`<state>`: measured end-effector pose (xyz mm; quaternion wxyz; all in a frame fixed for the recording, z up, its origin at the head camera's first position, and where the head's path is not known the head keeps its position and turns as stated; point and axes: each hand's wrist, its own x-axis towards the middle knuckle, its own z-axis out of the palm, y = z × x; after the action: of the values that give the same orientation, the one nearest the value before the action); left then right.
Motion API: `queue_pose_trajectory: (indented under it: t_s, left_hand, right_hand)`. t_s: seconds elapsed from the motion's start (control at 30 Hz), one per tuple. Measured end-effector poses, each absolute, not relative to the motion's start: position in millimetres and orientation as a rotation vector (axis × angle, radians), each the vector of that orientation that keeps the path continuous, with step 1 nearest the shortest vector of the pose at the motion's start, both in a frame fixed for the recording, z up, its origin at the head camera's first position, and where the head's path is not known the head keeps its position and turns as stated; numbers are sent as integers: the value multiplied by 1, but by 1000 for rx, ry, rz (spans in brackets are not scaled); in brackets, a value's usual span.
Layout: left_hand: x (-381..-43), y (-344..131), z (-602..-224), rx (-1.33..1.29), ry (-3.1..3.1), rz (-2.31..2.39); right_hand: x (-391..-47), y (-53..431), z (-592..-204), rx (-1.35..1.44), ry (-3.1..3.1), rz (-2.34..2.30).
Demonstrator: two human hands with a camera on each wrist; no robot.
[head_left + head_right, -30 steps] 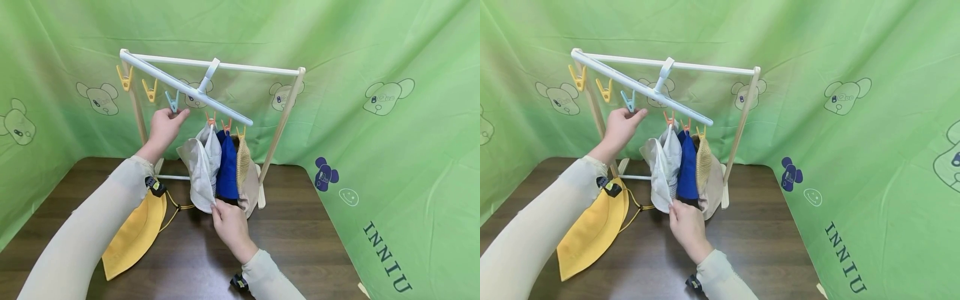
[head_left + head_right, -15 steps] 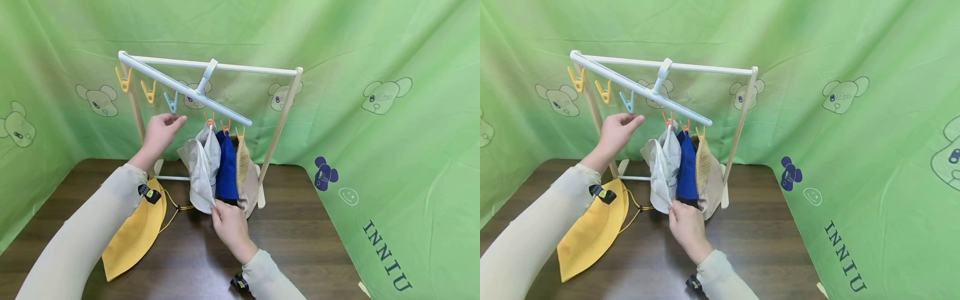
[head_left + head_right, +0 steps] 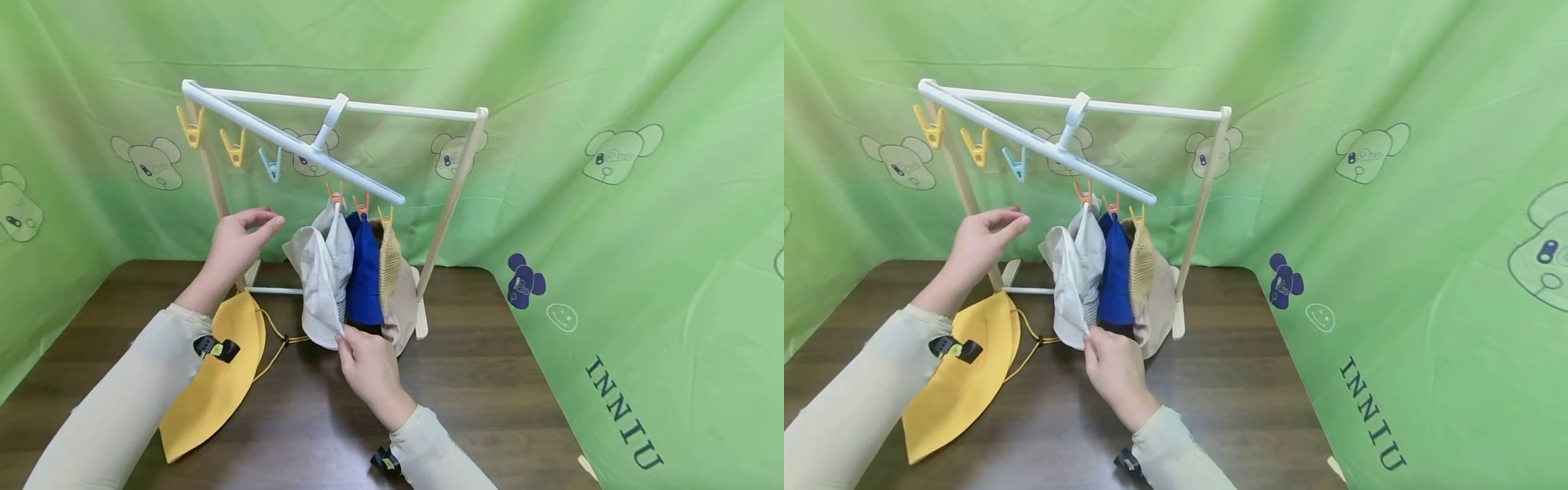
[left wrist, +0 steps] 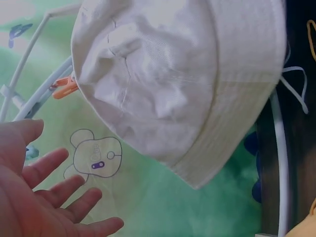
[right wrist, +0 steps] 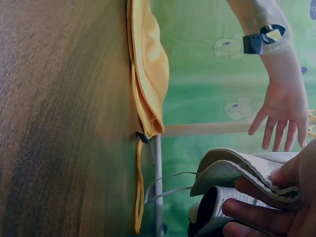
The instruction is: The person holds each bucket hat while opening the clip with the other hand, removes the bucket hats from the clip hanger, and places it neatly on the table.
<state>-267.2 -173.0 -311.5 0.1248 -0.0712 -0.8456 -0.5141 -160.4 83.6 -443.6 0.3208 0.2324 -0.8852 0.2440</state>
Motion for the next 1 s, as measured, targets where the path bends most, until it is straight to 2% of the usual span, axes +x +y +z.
queue_pose_trajectory:
  t_s: [0.43, 1.0]
  left_hand:
    - [-237, -181, -326, -263, -2479, -1398]
    - [-213, -189, -360, -320, -2515, -1327]
  right_hand:
    - [-160, 82, -443, 617, -2336, 652]
    - [-158, 81, -443, 625, -2319, 639]
